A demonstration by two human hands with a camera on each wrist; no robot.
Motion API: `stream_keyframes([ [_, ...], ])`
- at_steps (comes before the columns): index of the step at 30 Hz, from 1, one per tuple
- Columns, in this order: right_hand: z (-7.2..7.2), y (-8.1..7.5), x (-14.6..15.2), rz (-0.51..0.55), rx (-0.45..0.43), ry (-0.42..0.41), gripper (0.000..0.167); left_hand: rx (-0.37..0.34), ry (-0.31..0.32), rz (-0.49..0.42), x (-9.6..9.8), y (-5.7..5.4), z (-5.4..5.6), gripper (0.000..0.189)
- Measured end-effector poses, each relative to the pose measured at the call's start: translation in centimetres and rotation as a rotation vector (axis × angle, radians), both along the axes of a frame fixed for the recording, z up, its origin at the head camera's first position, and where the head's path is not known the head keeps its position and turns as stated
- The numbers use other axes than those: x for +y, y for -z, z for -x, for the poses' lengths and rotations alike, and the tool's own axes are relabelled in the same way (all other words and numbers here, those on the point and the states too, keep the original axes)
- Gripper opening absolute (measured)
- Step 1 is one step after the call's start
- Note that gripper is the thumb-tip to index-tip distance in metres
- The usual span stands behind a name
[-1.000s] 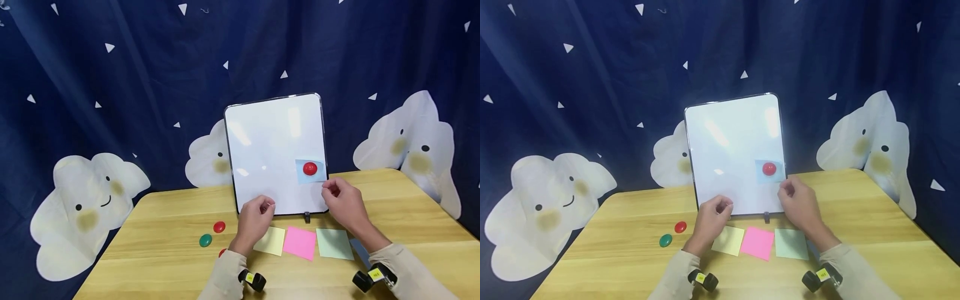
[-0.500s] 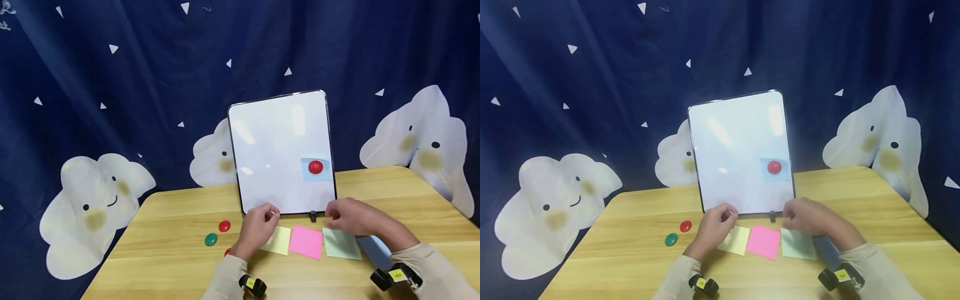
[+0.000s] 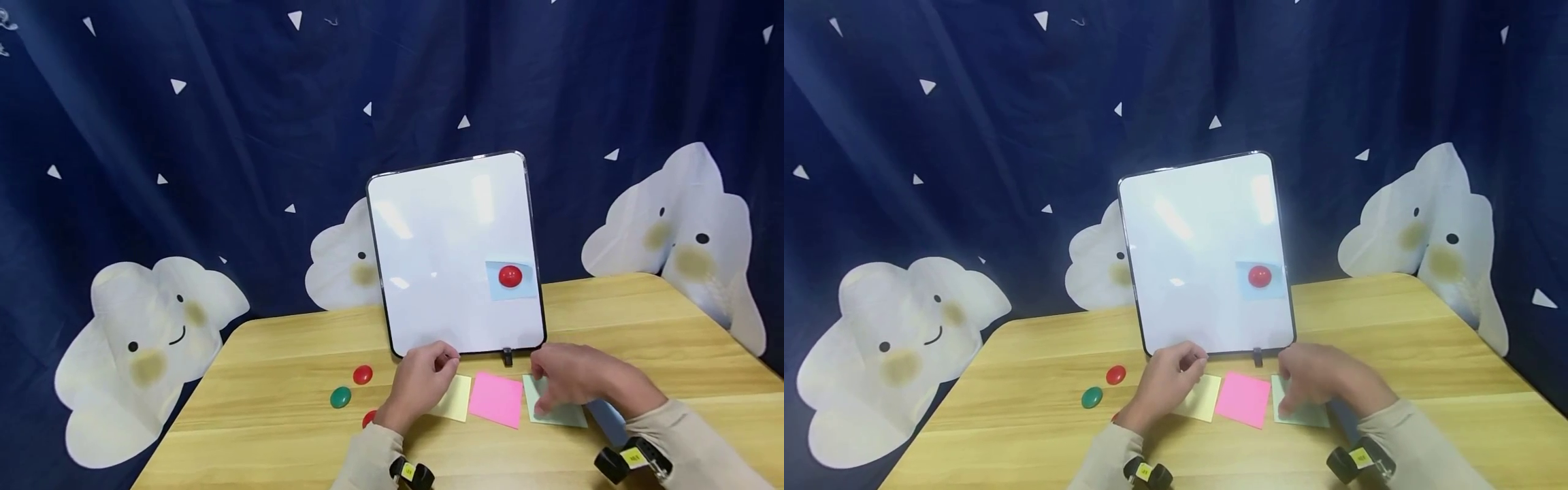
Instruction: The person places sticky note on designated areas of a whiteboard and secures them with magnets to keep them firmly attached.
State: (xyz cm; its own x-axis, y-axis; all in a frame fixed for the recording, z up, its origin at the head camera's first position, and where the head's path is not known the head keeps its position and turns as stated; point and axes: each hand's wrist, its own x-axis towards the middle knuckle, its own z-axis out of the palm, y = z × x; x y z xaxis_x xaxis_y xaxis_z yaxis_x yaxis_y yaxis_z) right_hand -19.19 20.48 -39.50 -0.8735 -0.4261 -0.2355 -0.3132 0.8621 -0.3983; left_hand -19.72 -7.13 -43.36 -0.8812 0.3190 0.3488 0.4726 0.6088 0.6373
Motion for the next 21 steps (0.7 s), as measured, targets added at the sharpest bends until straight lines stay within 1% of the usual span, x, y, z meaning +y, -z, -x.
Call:
stream_keyframes([
  [7,-0.01,0.57,0.05,-0.035,0.081,-0.002,0.047,-0.001,0.006,0.002,0.08,-0.13,-0.13,0.009],
  [11,0.25,0.66,0.22,-0.037,0.089,0.009,0.049,0.003,0.013,-0.004,0.34,-0.17,-0.16,0.009],
  [14,0.44,0.68,0.35,0.002,0.074,0.014,0.049,0.009,0.015,0.002,0.47,-0.09,-0.14,0.009],
  [17,0.56,0.66,0.49,0.066,0.042,0.017,0.047,0.019,0.014,0.013,0.47,0.01,-0.12,0.008],
  [19,0.58,0.56,0.67,0.124,0.019,0.005,0.043,0.025,0.019,0.018,0.46,0.05,-0.10,0.008],
  [21,0.61,0.32,0.94,0.190,0.012,-0.028,0.037,0.030,0.032,0.019,0.46,0.06,-0.09,0.008],
])
